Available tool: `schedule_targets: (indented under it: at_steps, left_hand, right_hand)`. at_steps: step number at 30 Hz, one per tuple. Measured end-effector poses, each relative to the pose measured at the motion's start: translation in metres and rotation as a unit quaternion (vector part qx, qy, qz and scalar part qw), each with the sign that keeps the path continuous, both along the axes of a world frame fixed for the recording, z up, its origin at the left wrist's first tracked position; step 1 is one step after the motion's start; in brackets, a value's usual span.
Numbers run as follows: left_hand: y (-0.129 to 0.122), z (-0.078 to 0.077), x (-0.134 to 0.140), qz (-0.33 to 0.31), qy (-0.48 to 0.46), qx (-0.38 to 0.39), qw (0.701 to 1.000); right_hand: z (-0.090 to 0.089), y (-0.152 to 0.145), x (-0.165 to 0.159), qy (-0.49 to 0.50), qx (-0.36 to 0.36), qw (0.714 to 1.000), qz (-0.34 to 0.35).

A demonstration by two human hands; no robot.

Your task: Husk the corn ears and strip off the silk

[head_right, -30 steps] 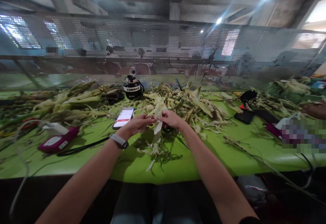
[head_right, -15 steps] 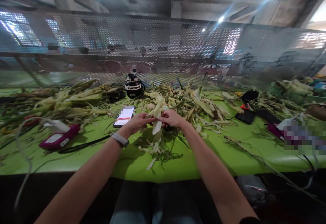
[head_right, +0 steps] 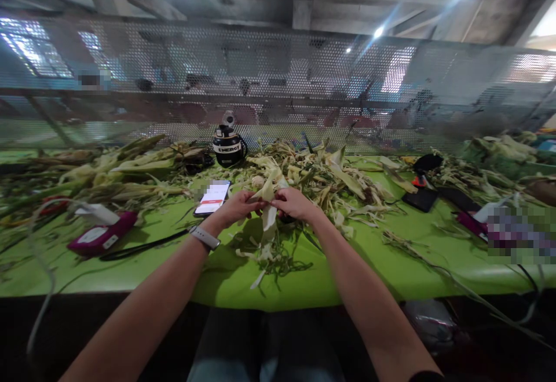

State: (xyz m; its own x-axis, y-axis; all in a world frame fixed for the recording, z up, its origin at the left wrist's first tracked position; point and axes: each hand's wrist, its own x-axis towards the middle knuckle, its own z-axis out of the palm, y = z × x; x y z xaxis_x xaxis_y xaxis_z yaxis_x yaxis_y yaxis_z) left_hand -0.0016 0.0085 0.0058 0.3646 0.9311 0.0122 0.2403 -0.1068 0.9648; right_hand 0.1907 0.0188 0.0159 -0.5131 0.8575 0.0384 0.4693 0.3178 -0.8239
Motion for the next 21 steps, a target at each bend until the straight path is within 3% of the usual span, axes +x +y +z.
schedule_targets:
  at_steps: [8,15,18,21]
  left_hand:
    - [-0.001,0.002,-0.001,0.006,0.035,0.019,0.999]
    - [-0.001,0.001,0.002,0.005,0.064,0.062,0.996]
    - [0.001,-0.001,0.003,0.002,0.076,0.090,0.993]
    - [0.003,-0.004,0.003,0.008,0.107,0.118,0.987]
  right_hand:
    - [0.002,-0.007,-0.009,0.001,0.012,0.999,-0.052]
    - [0.006,-0.008,-0.009,-0.035,0.016,0.999,-0.034]
    - [0.009,-0.010,-0.010,-0.095,0.062,0.993,-0.038]
    - [0.011,-0.013,-0.014,-0.189,0.145,0.969,-0.057]
